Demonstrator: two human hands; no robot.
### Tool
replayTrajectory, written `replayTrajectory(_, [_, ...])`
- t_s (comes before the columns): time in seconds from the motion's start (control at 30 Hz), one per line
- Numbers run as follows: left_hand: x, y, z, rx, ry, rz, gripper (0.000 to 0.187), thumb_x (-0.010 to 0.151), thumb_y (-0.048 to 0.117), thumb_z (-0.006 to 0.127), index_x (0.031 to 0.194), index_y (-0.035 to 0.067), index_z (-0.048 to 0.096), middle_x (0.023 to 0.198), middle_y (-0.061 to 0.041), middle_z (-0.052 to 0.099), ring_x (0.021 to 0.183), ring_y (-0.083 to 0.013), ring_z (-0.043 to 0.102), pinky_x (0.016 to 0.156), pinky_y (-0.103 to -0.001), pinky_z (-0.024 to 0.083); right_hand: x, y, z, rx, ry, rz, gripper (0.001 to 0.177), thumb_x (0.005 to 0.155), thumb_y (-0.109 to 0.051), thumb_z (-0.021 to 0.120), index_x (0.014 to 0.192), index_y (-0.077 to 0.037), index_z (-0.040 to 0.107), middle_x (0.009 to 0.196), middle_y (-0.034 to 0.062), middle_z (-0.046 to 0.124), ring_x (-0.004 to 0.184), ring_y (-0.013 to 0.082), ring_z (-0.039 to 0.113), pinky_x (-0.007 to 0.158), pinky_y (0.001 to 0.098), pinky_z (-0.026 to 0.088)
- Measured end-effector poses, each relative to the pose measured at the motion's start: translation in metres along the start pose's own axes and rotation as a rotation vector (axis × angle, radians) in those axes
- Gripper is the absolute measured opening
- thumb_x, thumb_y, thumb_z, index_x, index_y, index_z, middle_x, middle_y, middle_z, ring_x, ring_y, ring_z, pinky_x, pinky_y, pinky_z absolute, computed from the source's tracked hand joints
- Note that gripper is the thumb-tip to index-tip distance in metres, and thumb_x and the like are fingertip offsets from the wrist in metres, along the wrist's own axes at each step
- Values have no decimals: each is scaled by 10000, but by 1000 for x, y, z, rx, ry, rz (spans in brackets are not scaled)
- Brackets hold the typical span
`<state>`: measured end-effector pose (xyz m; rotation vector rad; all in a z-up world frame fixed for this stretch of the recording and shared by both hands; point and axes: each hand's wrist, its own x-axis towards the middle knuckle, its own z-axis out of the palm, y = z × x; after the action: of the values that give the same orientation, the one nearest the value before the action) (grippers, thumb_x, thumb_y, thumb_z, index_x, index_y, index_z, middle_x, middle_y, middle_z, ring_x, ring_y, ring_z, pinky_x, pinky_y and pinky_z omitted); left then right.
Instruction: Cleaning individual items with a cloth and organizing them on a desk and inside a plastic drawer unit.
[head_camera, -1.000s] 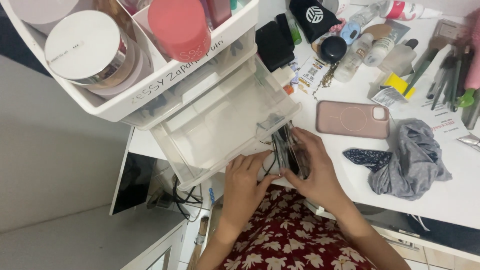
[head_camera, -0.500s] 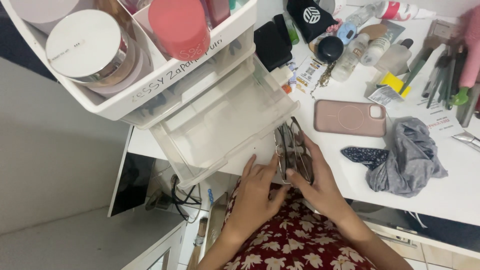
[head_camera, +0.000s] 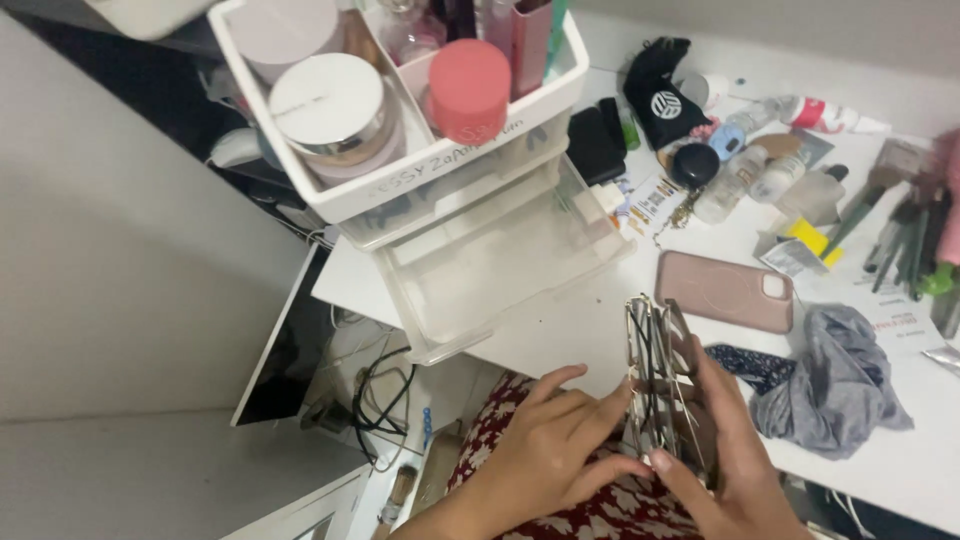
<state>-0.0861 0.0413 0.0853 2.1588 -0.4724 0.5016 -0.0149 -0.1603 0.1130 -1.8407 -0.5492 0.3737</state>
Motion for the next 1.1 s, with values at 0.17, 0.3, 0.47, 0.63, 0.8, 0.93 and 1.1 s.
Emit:
replayTrajectory(0.17, [6,23,-38,210,184,15,762,958,348,798,1502,-92,497,984,-88,713,897,-211,675,1120,-468,462,28,-48,6,117,-126,-198,930,826,7,617,1614,16,123,1656,224,220,1473,330,366,1150,433,342])
replayTrajectory(0.3, [12,22,-70,363,306,-104,732,895,319,816,1436,-85,534,887,-62,705,844,-189,694,1136,-513,416,76,-85,21,35,-307,-401,890,883,27,634,1624,32,142,1674,237,237,1537,312,289,1201,407,277])
replayTrajectory(0.47, [14,2,-93,494,381,-259,496,925,270,756,1275,-64,648,861,-120,744,765,-248,696,1157,-516,377,147,-81,43,-41,-546,-227,860,892,-141,676,1603,-3,212,1622,179,386,1457,259,419,1137,356,387])
replayTrajectory(0.63, [11,-9,-104,493,397,-353,429,956,310,706,1149,-72,710,744,-140,724,699,-273,703,1152,-516,365,183,-85,58,-198,-772,-15,809,935,-255,685,1588,-22,268,1574,139,419,1424,211,444,1103,326,399])
replayTrajectory(0.8, [12,-13,-106,528,409,-452,473,960,306,677,1188,-108,676,747,-170,720,679,-315,683,1225,-599,183,196,-97,78,211,-765,428,686,896,-182,642,1500,9,380,1220,78,668,957,168,697,786,341,575])
replayTrajectory(0.93, [15,-12,-104,527,405,-529,466,967,271,640,1241,-104,670,660,-180,684,673,-331,676,1227,-642,81,210,-84,85,334,-866,374,555,905,-167,617,1408,49,522,1100,93,700,899,158,667,734,348,564])
replayTrajectory(1.1, [10,-23,-98,818,432,-404,459,983,296,604,1217,-96,657,1151,-189,740,1369,-449,482,1082,-816,-33,223,-50,92,478,-885,349,306,1018,-107,632,1214,116,555,994,93,578,844,146,562,746,346,539])
